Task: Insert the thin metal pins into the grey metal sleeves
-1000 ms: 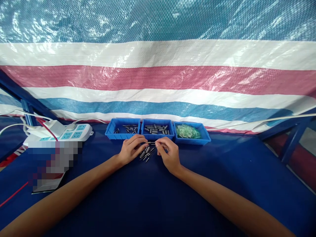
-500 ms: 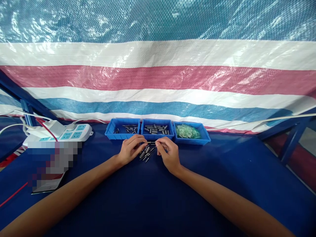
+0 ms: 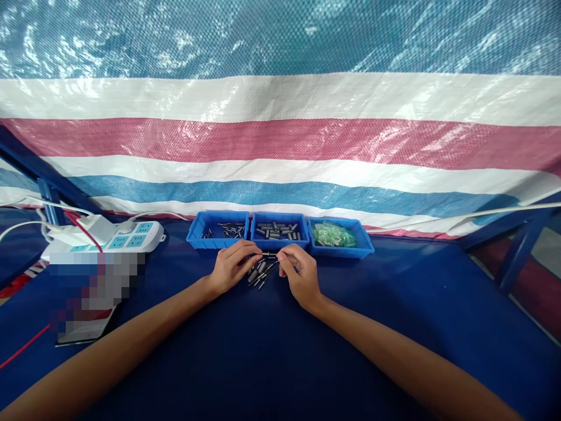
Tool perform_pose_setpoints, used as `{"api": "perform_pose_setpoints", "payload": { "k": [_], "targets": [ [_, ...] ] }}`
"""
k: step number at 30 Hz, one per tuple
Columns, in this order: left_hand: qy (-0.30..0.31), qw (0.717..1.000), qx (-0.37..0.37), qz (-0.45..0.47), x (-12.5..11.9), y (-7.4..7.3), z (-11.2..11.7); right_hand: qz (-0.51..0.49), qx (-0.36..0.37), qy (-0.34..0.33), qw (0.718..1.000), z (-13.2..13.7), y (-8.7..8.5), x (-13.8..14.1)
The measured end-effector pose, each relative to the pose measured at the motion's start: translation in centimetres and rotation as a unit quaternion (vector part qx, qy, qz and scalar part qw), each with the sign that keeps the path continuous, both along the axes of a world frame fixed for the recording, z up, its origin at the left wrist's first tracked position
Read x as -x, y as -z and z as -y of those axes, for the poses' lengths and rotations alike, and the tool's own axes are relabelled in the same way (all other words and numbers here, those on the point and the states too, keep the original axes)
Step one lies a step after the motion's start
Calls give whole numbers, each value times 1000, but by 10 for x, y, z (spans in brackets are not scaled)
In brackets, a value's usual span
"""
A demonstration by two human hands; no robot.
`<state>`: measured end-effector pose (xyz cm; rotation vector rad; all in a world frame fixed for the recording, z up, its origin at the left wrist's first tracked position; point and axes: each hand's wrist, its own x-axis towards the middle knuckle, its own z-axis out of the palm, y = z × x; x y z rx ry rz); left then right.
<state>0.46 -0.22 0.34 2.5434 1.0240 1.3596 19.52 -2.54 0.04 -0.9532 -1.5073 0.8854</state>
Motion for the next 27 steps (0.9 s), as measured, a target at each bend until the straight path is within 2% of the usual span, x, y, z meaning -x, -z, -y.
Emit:
{"api": "perform_pose_setpoints", "payload": {
  "k": [27],
  "targets": [
    [4,1000,5,6,-1,-2,1,19,6,-13,1000,-1,0,0]
  ]
}}
